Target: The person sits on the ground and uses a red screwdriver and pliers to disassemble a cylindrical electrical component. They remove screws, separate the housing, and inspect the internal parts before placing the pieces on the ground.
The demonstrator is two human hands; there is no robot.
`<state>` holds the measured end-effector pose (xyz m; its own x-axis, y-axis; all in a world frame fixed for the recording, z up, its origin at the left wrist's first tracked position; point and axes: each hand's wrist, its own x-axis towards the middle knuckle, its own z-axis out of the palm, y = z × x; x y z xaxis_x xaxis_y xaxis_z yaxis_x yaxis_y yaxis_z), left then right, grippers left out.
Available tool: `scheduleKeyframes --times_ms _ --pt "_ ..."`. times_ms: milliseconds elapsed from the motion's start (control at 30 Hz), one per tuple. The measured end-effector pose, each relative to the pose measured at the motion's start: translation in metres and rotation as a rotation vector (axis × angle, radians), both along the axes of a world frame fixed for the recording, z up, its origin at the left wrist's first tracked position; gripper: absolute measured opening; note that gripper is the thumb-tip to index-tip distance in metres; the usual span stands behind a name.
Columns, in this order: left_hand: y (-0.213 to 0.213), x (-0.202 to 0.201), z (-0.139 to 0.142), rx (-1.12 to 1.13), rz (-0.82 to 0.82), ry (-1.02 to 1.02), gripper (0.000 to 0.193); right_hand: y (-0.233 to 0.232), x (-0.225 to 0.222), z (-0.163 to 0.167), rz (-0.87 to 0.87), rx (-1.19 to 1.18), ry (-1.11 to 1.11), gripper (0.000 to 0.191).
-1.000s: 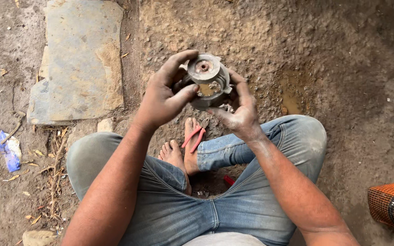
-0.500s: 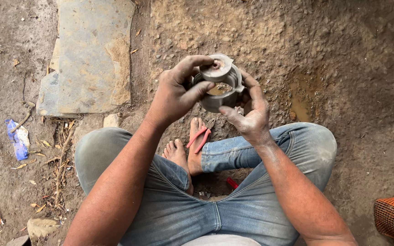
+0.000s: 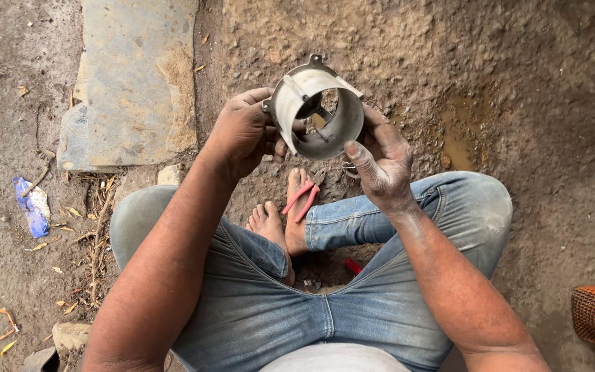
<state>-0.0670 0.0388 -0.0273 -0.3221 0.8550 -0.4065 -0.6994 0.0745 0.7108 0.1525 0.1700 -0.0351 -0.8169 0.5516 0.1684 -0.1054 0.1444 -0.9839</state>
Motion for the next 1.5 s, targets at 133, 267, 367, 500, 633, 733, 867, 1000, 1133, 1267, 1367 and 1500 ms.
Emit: scheduleKeyframes --times_ms 133,267,367,500,633,733,867,1000,1133,1267,1367,1500 --pt "0.001 0.0 0.004 -0.025 0.006 -0.057 0.032 -0.001 0.003 0.012 0.027 0.078 0.031 0.07" --pt "0.004 0.001 0.005 -0.036 0.01 -0.051 0.028 -0.002 0.003 0.02 -0.015 0.213 -0.028 0.072" --pt "0.005 0.001 0.005 -0.039 -0.003 -0.032 0.026 -0.003 0.002 0.021 -0.004 0.178 -0.016 0.073" --pt "0.005 0.001 0.005 -0.043 -0.025 -0.032 0.025 -0.002 0.002 0.02 -0.014 0.192 -0.017 0.075" --pt "0.005 0.001 0.005 -0.039 -0.039 -0.048 0.024 -0.002 0.004 0.02 -0.009 0.169 -0.004 0.078" --pt "0.006 0.002 0.004 -0.003 -0.041 -0.084 0.021 -0.002 0.006 0.02 -0.016 0.151 -0.003 0.08" --pt "0.006 0.002 0.003 -0.039 -0.033 -0.083 0.024 -0.002 0.006 0.021 -0.02 0.159 -0.012 0.08" --pt "0.005 0.003 0.001 -0.01 -0.053 -0.069 0.019 -0.002 0.006 0.021 -0.032 0.178 -0.03 0.078" --pt "0.006 0.003 0.0 -0.013 -0.038 -0.077 0.021 -0.003 0.006 0.02 -0.031 0.145 -0.006 0.079" --pt "0.005 0.003 0.0 -0.008 -0.05 -0.066 0.02 -0.003 0.006 0.022 -0.029 0.16 -0.017 0.079" --pt "0.005 0.003 0.001 -0.015 -0.042 -0.072 0.021 -0.003 0.006 0.023 -0.025 0.151 -0.006 0.08" --pt "0.005 0.003 0.0 -0.028 -0.048 -0.038 0.027 -0.003 0.005 0.022 -0.02 0.135 -0.014 0.081"
